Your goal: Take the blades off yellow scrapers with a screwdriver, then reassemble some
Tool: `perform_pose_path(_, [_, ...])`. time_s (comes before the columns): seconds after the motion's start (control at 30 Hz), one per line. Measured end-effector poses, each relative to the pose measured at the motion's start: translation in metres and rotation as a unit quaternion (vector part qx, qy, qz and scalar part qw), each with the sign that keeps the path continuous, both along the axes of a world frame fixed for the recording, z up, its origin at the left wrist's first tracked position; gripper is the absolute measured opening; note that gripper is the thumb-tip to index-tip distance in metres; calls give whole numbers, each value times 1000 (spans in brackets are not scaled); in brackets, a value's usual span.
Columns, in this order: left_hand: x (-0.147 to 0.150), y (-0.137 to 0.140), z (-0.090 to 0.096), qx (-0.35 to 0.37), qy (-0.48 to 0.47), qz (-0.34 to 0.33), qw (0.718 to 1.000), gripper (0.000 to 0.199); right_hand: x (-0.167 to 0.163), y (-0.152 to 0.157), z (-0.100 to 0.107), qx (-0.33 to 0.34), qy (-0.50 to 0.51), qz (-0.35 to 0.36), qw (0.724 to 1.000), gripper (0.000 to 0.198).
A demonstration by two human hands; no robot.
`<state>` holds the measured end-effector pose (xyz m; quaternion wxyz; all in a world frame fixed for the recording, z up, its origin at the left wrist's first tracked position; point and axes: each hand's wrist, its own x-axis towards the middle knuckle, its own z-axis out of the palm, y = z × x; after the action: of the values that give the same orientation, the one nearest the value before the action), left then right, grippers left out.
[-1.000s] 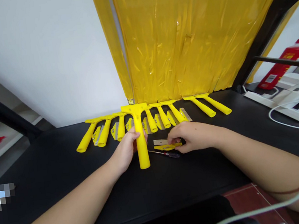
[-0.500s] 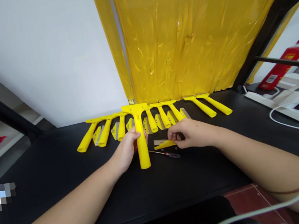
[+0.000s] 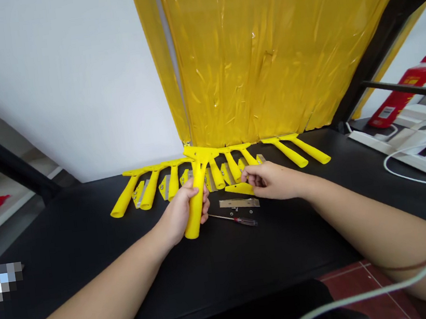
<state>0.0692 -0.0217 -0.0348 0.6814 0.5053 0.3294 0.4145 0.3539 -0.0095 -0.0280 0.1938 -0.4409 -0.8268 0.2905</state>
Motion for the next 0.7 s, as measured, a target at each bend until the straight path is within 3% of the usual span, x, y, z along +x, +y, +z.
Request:
perform_pose_path(0.1, [0, -1, 0, 0, 11, -3, 1000, 16, 0, -2, 3, 2, -45, 4, 999, 32])
perform_pose_path(0.3, [1, -1, -1, -3, 23, -3, 1000, 16, -7, -9, 11, 92, -117, 30, 988, 13])
perform_pose_path(0.47, [1, -1, -2, 3, 42, 2, 999, 18, -15, -15, 13, 55, -96, 100, 989, 13])
perform_pose_path(0.7, [1, -2, -3, 23, 89, 13, 996, 29, -22, -15, 7, 38, -102, 89, 990, 18])
